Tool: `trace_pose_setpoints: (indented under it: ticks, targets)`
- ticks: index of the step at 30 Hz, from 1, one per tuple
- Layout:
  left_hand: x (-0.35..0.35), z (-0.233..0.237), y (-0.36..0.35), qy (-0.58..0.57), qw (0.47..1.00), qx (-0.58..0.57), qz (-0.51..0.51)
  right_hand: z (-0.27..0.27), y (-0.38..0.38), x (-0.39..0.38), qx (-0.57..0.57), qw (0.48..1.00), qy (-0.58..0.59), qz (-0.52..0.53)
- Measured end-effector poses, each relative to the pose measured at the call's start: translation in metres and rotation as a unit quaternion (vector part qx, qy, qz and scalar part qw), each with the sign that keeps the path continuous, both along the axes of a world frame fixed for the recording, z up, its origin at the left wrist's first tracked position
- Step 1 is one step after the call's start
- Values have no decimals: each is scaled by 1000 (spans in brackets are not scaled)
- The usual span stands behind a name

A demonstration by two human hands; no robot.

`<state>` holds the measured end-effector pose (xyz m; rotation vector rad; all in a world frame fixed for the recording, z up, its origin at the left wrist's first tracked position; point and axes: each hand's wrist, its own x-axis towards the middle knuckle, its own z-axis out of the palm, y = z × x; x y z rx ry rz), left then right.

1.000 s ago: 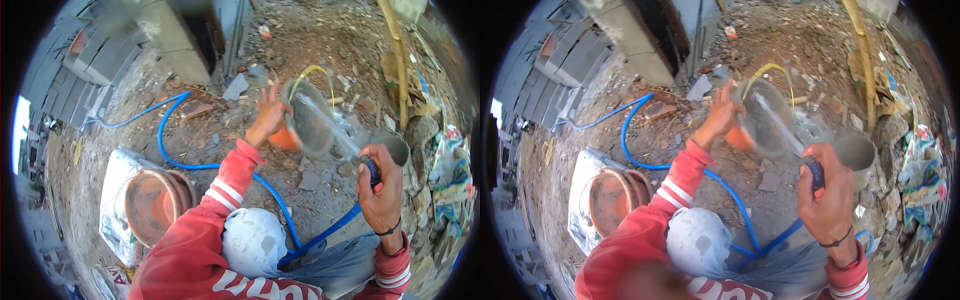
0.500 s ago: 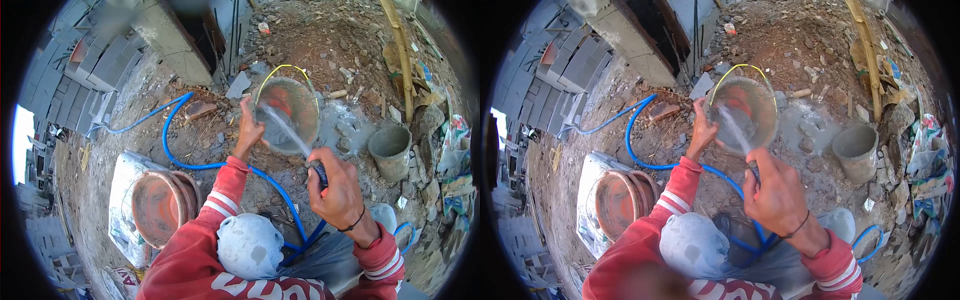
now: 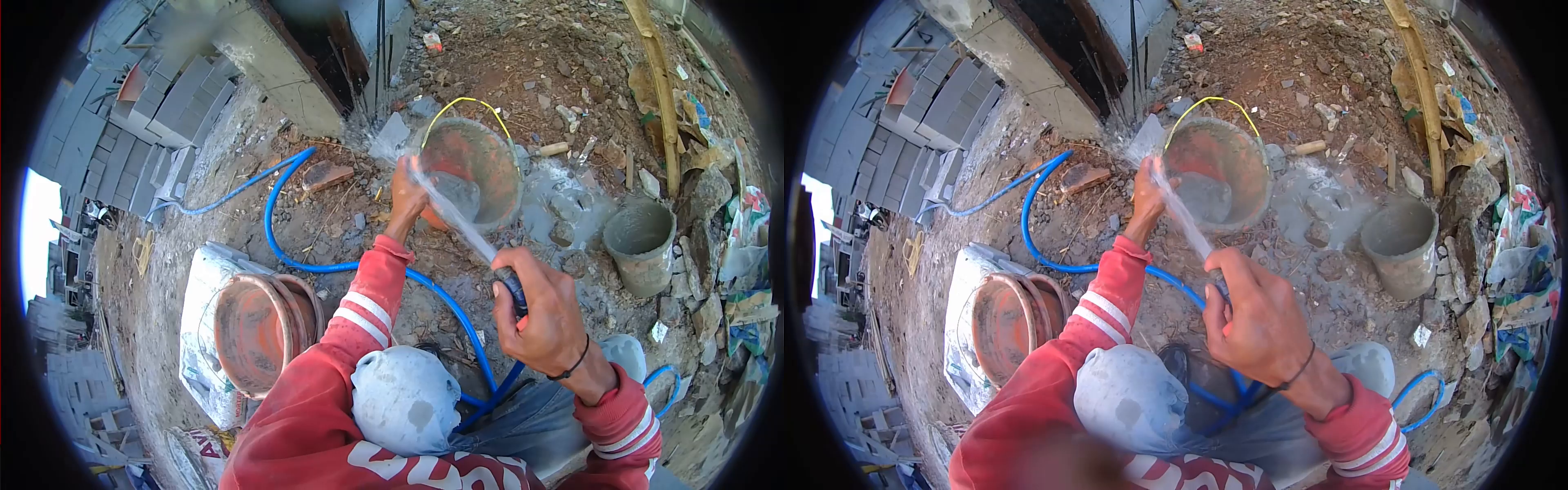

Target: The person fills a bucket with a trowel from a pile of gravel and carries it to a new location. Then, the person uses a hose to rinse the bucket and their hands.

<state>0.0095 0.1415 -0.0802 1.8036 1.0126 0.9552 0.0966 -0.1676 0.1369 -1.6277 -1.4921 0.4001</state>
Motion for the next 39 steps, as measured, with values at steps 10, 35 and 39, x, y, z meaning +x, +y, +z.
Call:
trace_pose_setpoints:
  ticks: [10,35,39]
  targets:
    - [6,4,-11,-83,995,-48,-25,-5,-7,4,-1,999,3,-39]
    - [7,-1,-19,-122,965,-228,45,-14,-1,-5,-23,999,-28,-12]
    - [2,8,-24,-183,940,-289,-16,-13,0,-7,-32,999,-26,-7]
